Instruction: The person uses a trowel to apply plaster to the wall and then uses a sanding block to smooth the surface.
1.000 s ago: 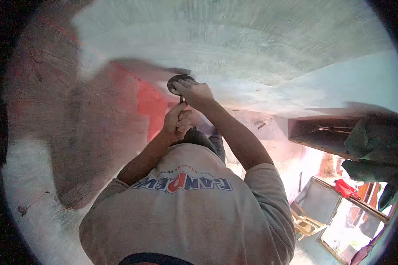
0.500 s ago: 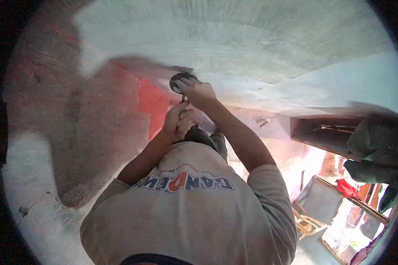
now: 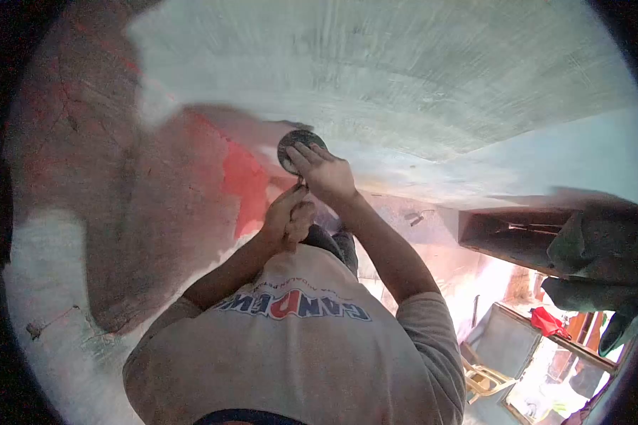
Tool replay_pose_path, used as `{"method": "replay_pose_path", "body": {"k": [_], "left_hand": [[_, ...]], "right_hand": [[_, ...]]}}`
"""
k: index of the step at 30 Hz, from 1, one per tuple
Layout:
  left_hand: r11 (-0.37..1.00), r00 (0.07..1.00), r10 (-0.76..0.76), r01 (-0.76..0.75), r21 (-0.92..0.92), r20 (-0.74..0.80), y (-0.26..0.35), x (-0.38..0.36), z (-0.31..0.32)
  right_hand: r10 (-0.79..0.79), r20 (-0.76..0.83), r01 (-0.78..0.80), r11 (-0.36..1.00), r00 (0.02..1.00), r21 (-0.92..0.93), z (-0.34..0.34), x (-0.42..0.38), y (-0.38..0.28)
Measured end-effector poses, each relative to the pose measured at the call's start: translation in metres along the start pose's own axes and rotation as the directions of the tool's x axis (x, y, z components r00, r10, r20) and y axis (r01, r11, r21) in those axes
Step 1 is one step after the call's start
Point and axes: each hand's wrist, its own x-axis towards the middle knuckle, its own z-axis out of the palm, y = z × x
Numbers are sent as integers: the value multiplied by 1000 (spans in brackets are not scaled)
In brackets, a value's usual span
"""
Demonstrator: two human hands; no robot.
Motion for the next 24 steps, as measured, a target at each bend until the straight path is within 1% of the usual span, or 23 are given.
{"method": "replay_pose_path", "body": {"k": [1, 2, 3, 4, 5, 6, 7, 9, 10, 11, 13, 14, 17, 18, 20, 21, 22, 24], "left_hand": [[997, 999, -30, 28, -77, -29, -6, 16, -17], [987, 997, -62, 53, -152, -52, -12, 34, -36], [971, 993, -93, 75, -225, -67, -12, 44, -43], [989, 998, -48, 43, -143, -37, -2, 32, -24], [998, 1000, -4, 4, -67, -6, 2, 11, -6], [1000, 1000, 25, -25, -4, 10, 1, -5, 6], [999, 1000, 7, -8, -49, -7, -3, 0, 1], [993, 999, -29, 26, -118, -32, -2, 22, -23], [973, 999, -51, 48, -225, -6, -1, 31, -24], [990, 999, -32, 30, -141, -15, -2, 30, -26], [1000, 999, 6, -6, 12, -34, 1, 5, -4], [1000, 1000, -16, 16, -19, -13, 0, -4, 1], [990, 999, -36, 31, -136, -32, -4, 14, -14], [989, 998, -52, 49, -140, -20, 1, 22, -16], [999, 1000, -10, 10, -39, -6, -2, 13, -21], [1000, 1000, 15, -15, 12, 3, 6, 3, -7], [999, 999, -2, 4, -37, 49, 10, -10, 5], [998, 1000, -1, 0, -60, -19, 4, -2, -3]], "right_hand": [[36, 68, -36, 999, 997, 2, 8, -2, 4], [193, 407, -180, 981, 893, -71, 4, 7, 2], [123, 249, -122, 992, 961, -22, 6, 3, -1], [45, 74, -46, 999, 996, 8, 8, -1, -2], [-37, -98, 40, 999, 995, 27, 8, -1, 2], [-76, -174, 83, 996, 982, 30, -1, 0, -2], [-34, -75, 38, 998, 997, 47, 3, -2, 0], [51, 105, -58, 996, 993, 63, 17, 2, 7], [76, 186, -88, 995, 979, 56, 18, 3, 8], [42, 97, -47, 997, 994, 56, 16, 4, 8], [-34, -67, 37, 998, 997, 50, -2, 2, -2], [-41, -96, 41, 999, 994, -3, -12, -1, -9], [-15, -40, 17, 997, 999, 74, 7, -2, 0], [19, 52, -23, 997, 998, 75, 11, 4, 0], [-19, -33, 22, 996, 999, 92, 10, 0, -2], [-42, -78, 49, 994, 996, 98, 1, 6, -5], [-62, -124, 69, 996, 990, 52, -14, 8, -14], [-40, -106, 50, 995, 994, 90, -5, 7, -12]]}}
